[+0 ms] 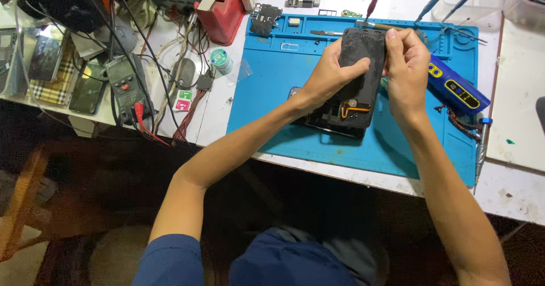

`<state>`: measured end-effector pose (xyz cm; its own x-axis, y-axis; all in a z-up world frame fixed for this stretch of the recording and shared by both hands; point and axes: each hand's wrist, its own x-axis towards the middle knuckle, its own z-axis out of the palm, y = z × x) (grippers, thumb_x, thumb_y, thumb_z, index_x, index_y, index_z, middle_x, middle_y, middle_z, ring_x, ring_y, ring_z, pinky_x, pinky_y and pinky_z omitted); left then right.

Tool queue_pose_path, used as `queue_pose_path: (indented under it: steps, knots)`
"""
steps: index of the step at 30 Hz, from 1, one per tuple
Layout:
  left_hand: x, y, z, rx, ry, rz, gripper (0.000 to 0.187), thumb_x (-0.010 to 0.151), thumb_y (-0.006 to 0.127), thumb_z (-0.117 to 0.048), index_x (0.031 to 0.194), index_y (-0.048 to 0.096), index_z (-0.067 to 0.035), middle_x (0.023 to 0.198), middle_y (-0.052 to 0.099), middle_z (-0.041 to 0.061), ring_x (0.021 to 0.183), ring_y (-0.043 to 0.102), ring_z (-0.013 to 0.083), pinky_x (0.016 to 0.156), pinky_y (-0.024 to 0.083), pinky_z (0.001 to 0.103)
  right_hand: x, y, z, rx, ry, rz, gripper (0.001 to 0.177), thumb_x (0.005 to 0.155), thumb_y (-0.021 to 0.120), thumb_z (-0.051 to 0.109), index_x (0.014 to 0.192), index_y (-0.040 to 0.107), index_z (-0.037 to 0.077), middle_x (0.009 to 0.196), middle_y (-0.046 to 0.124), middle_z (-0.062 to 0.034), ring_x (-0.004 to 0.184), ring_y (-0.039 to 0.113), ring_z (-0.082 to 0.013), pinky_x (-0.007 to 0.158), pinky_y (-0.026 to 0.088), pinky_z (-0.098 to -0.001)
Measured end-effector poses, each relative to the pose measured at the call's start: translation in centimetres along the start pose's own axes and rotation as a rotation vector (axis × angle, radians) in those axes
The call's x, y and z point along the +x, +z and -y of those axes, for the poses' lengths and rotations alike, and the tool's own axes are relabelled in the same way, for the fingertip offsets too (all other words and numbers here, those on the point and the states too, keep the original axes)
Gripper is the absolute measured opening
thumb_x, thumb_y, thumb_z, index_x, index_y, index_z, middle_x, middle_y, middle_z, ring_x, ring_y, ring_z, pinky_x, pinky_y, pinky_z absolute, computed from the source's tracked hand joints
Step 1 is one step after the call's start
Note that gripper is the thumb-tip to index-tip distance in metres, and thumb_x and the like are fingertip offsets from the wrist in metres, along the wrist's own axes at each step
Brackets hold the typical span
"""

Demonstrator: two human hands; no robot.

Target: The person holds a disassembled smartphone and uses a blue electric screwdriver to remove screws from the internal metal shielding. They carefully unscrew multiple fasteners to detach the metal plate covering the motherboard and battery area.

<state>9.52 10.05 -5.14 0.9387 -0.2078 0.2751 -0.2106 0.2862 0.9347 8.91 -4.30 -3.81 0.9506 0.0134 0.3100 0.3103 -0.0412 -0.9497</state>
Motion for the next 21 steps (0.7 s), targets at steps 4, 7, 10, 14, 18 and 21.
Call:
queue_pose_path:
  steps: [4,7,10,14,18,21]
  knots:
    - [0.0,-0.4,-1.0,0.031,-0.009,0.034,0.027,0.082,0.068,-0.025,0.101,0.061,-0.007,0.088,0.067,0.002,0.077,0.064,0.0112,0.068,0.058,0.027,0.0,-0.1,-0.5,0.011,-0.027,-0.012,0.028,0.111,0.047,0.029,0.086,0.043,0.015,0.067,0.041,0.0038,0.057,0.038,-0.0031,0.054,0.032,-0.0194]
    - [-0.8,-1.2,-4.6,0.078,-0.122,-0.032,0.059,0.073,0.069,-0.047,0.114,0.047,-0.011,0.111,0.061,0.018,0.086,0.066,0.0198,0.063,0.066,0.033,-0.1,0.0,-0.6,0.013,-0.021,-0.048,0.030,0.111,0.046,0.029,0.085,0.040,0.016,0.068,0.039,0.0057,0.058,0.034,-0.0024,0.054,0.030,-0.0205]
    - [-3.8,-3.5,-8.7,0.345,0.119,-0.095,0.064,0.089,0.058,-0.049,0.137,0.034,-0.013,0.130,0.050,0.016,0.114,0.064,0.0261,0.097,0.059,0.037,0.0,-0.2,-0.9,-0.027,-0.022,-0.124,0.028,0.109,0.049,0.030,0.084,0.043,0.018,0.076,0.035,0.0099,0.070,0.031,0.0001,0.060,0.030,-0.0193]
    - [-9.8,-9.3,-15.3,0.643,0.566,-0.341,0.030,0.103,0.051,-0.021,0.128,0.050,-0.004,0.127,0.056,0.013,0.117,0.060,0.0263,0.102,0.053,0.036,0.0,-0.2,-0.5,0.048,0.044,-0.090,0.025,0.107,0.049,0.028,0.084,0.044,0.020,0.075,0.047,0.0064,0.067,0.043,-0.0022,0.056,0.038,-0.0192]
    - [-15.6,-19.7,-17.4,1.236,0.464,-0.797,0.016,0.107,0.052,-0.007,0.116,0.056,0.006,0.120,0.057,0.026,0.101,0.062,0.0370,0.087,0.057,0.047,-0.6,0.2,0.7,0.048,0.098,-0.026,0.026,0.107,0.045,0.032,0.085,0.044,0.016,0.070,0.049,0.0057,0.059,0.044,-0.0018,0.048,0.036,-0.0199]
    - [-18.8,-27.4,-16.0,1.525,0.128,-0.854,0.016,0.105,0.060,-0.007,0.118,0.062,0.002,0.112,0.050,0.022,0.107,0.052,0.0376,0.089,0.045,0.051,-0.5,0.2,0.5,0.090,0.084,-0.016,0.024,0.107,0.045,0.029,0.087,0.045,0.016,0.073,0.050,0.0054,0.062,0.046,-0.0021,0.051,0.039,-0.0194]
